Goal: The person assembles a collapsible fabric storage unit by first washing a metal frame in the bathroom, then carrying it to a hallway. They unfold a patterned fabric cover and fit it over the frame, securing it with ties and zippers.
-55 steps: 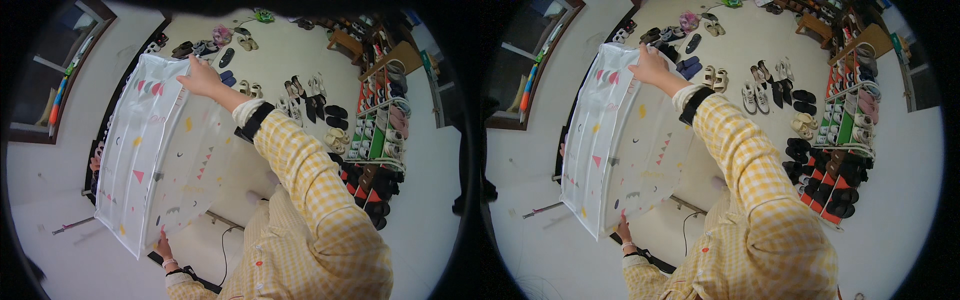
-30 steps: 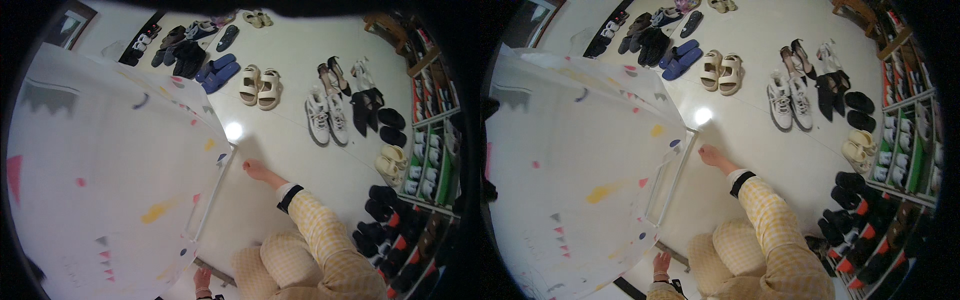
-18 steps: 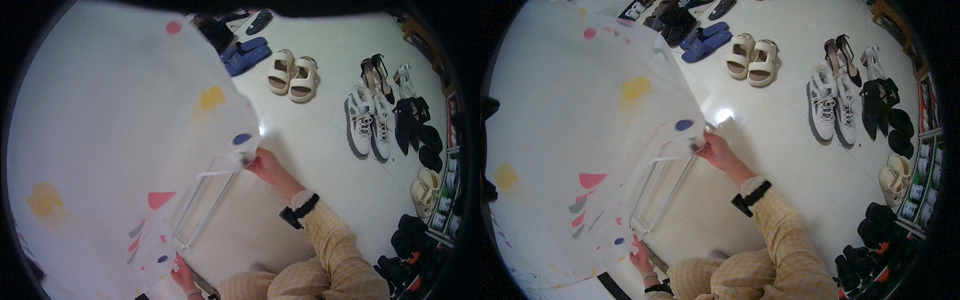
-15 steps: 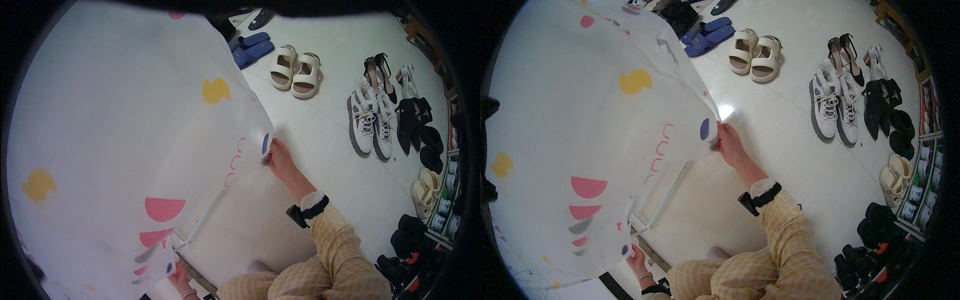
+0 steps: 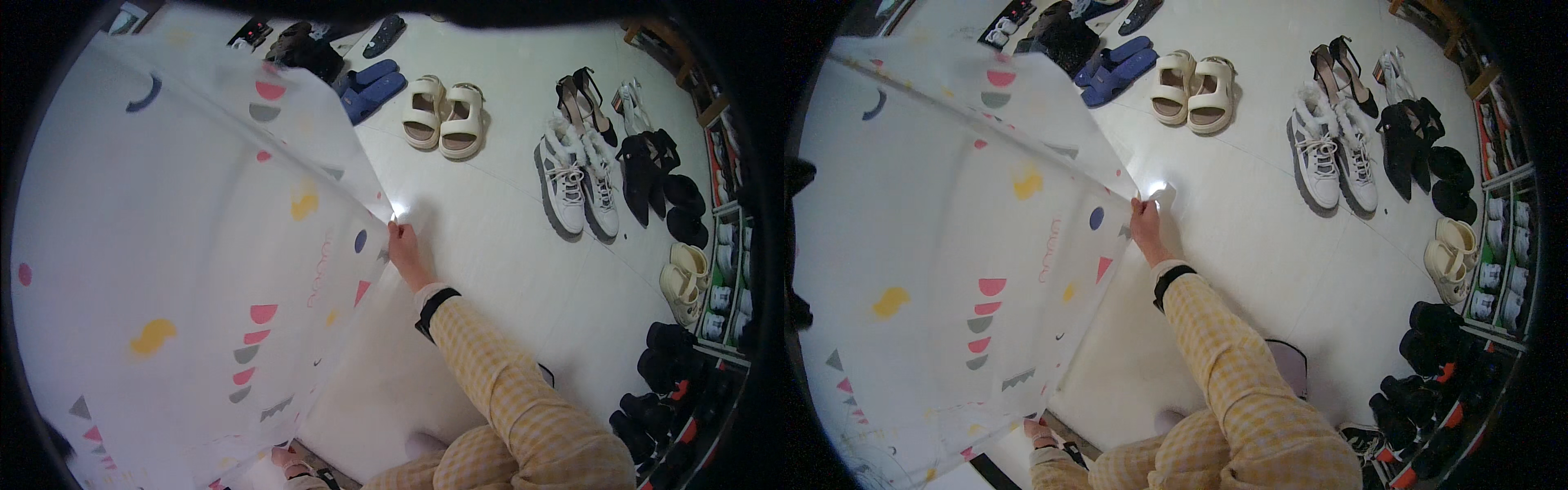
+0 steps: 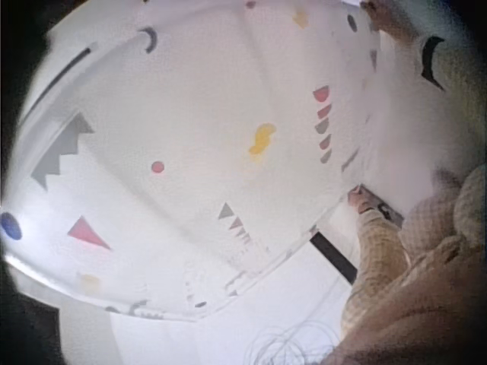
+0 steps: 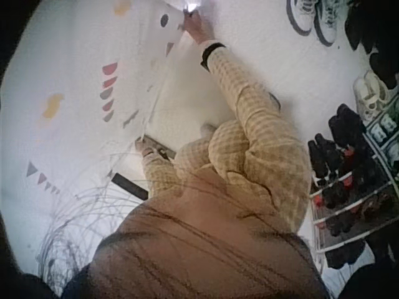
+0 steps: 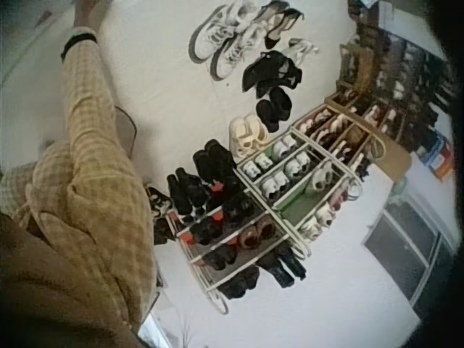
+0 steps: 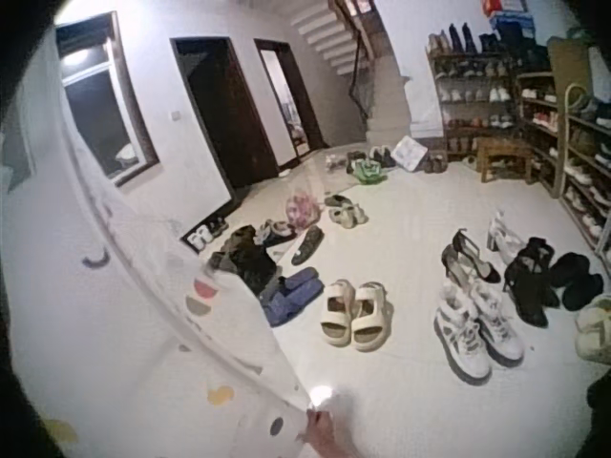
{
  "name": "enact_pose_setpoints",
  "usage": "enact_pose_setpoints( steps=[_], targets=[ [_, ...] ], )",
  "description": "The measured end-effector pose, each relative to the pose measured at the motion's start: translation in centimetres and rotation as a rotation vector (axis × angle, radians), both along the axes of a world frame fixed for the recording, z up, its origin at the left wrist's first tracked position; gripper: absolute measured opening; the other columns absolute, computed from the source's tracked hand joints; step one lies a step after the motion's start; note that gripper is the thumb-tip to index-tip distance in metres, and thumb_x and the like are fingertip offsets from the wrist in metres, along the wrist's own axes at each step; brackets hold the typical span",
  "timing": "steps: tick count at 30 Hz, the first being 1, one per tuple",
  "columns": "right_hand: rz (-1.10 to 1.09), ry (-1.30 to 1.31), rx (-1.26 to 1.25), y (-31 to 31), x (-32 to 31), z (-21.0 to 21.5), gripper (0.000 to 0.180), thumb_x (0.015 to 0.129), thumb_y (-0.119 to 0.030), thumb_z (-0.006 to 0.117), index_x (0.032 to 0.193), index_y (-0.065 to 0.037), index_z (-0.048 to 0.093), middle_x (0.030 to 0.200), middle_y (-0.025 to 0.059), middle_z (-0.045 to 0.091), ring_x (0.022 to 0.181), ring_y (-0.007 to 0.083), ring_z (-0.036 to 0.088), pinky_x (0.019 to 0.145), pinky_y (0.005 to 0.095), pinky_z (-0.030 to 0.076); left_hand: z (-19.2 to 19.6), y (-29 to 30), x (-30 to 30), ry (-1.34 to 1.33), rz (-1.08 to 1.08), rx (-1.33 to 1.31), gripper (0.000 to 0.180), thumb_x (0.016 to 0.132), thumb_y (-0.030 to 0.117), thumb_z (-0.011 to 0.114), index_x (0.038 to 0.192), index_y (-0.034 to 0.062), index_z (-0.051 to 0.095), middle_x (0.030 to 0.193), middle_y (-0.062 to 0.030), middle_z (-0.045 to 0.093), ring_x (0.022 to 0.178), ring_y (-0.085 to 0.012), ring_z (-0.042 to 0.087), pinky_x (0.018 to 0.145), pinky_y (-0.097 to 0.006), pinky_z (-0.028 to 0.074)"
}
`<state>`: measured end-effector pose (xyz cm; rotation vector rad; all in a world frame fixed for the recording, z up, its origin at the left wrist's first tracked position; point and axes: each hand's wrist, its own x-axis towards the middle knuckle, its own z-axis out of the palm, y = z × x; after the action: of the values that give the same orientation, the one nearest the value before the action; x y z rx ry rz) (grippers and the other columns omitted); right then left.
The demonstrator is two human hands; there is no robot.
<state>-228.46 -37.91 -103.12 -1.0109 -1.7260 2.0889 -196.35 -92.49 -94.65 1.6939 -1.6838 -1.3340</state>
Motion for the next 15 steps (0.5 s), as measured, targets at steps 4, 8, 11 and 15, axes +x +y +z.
enact_pose_setpoints(
  steps=[4, 8, 11, 15],
  targets=[
    [0.010, 0.009, -0.106, -0.7, -0.8, -1.5, 0.043, 0.089, -0.037, 0.054, 0.091, 0.006, 0.051, 0.081, 0.0168, 0.060, 0.075, 0.0289, 0.059, 0.069, 0.0387, 0.045, 0.1, -0.5, -1.1, 0.139, -0.034, 0.089, 0.024, 0.084, 0.020, 0.045, 0.098, 0.0082, 0.062, 0.086, -0.0069, 0.066, 0.071, -0.0221, 0.064, 0.054, -0.031, 0.052],
    [-0.003, 0.003, -0.025, -0.4, -0.8, -0.6, 0.042, 0.089, -0.039, 0.055, 0.089, 0.003, 0.053, 0.073, 0.0102, 0.057, 0.064, 0.0224, 0.055, 0.061, 0.0360, 0.044, 0.7, -0.9, -1.5, 0.131, -0.057, 0.188, 0.029, 0.088, 0.029, 0.044, 0.106, 0.0116, 0.059, 0.094, -0.0051, 0.066, 0.081, -0.0228, 0.063, 0.065, -0.036, 0.053],
    [0.111, -0.025, -0.130, 1.0, 0.5, 1.0, 0.035, 0.090, -0.037, 0.054, 0.090, -0.002, 0.055, 0.065, 0.0005, 0.051, 0.055, 0.0131, 0.047, 0.054, 0.0294, 0.041, 1.3, -0.8, -1.5, 0.232, 0.003, 0.470, 0.034, 0.090, 0.037, 0.043, 0.110, 0.0127, 0.057, 0.096, -0.0040, 0.066, 0.087, -0.0254, 0.063, 0.076, -0.041, 0.051],
    [0.225, 0.113, -0.272, 3.3, -0.2, 1.5, 0.030, 0.088, -0.034, 0.055, 0.080, -0.005, 0.057, 0.061, -0.0050, 0.045, 0.052, 0.0096, 0.038, 0.051, 0.0269, 0.034, 1.0, -0.8, -0.2, -0.241, -0.860, -0.040, 0.052, 0.081, 0.042, 0.061, 0.117, 0.0051, 0.053, 0.110, -0.0114, 0.059, 0.097, -0.0293, 0.056, 0.081, -0.044, 0.049]
  ],
)
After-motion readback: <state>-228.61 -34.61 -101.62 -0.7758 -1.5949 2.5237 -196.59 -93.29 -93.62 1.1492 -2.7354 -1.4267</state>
